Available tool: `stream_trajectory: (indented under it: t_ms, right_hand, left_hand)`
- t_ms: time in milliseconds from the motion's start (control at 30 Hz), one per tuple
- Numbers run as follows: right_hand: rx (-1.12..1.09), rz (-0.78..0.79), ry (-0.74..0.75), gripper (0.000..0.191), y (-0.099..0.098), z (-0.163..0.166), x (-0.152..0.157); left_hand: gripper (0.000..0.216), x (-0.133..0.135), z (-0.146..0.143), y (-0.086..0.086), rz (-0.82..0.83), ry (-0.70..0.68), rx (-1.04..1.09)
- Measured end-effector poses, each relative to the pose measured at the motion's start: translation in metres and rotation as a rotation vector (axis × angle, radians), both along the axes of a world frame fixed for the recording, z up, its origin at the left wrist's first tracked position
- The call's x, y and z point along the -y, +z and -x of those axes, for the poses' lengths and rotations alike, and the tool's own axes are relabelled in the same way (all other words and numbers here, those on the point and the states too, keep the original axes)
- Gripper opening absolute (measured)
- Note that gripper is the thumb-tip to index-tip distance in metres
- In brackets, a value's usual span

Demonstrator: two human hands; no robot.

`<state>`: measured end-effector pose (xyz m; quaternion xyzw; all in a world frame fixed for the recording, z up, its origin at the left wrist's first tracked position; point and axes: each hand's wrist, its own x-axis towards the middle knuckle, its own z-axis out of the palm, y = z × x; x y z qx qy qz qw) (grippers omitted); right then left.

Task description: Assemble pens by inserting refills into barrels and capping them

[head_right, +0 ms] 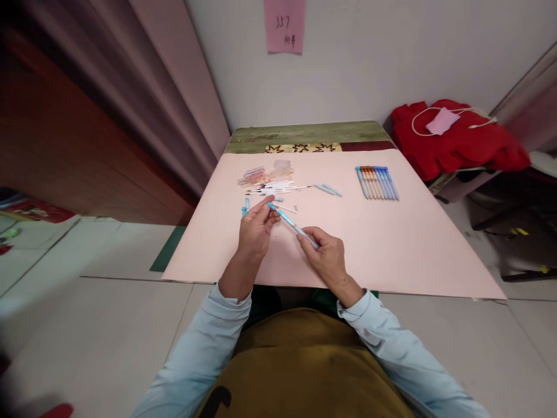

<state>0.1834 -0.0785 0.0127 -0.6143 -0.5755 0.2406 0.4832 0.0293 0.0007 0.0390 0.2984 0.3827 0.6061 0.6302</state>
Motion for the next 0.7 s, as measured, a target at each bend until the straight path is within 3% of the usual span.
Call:
stream_trajectory:
  t_ms: [200,467,700]
  right_hand:
    - [0.020,-0.006,-0.007,0.029,0.003,-0.001,-0.001]
    - [0.035,0.009,-0.003,0.029,0.000,-0.005,-0.001]
    - [0.011,0.009,-0.011,0.028,0.008,-0.007,-0.004]
  left_hand:
    - [0.028,-0.001,0.000,0.005,-0.039,-0.012,-0.038]
    - [0.027,0.001,-0.002,-0.003,-0.069,-0.014,-0.090]
    - [0.026,-0.003,-0.006,0.007,-0.176,0.034,-0.260]
